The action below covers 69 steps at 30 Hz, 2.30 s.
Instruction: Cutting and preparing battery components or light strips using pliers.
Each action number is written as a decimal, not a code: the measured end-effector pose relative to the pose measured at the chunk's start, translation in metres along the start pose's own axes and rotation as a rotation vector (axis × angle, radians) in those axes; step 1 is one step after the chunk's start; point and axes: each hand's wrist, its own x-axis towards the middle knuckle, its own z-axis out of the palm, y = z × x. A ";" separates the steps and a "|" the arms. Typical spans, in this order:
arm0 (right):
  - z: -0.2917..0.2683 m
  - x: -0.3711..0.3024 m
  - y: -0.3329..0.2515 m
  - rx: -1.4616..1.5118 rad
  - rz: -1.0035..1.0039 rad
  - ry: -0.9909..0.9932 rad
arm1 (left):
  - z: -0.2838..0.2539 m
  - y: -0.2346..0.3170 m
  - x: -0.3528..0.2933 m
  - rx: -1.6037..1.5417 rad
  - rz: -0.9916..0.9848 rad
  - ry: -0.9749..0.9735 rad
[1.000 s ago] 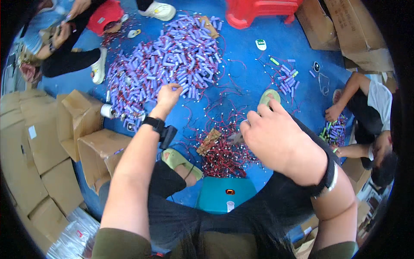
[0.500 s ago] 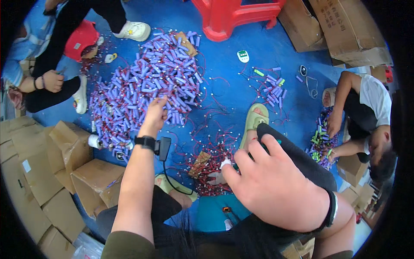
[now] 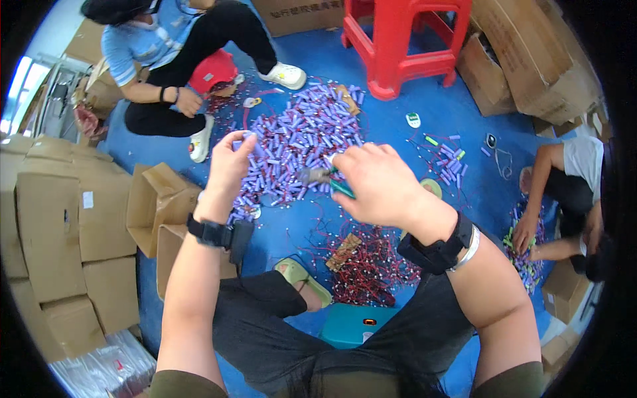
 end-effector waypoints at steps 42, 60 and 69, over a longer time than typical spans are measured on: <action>0.004 0.037 -0.027 -0.321 -0.254 0.532 | 0.011 0.009 -0.066 0.442 0.156 -0.034; 0.008 0.031 -0.023 0.440 0.021 0.050 | 0.005 0.023 -0.071 -0.838 -0.154 -0.121; 0.006 0.032 -0.026 0.134 -0.205 0.367 | 0.003 0.014 -0.073 -1.168 -0.395 -0.314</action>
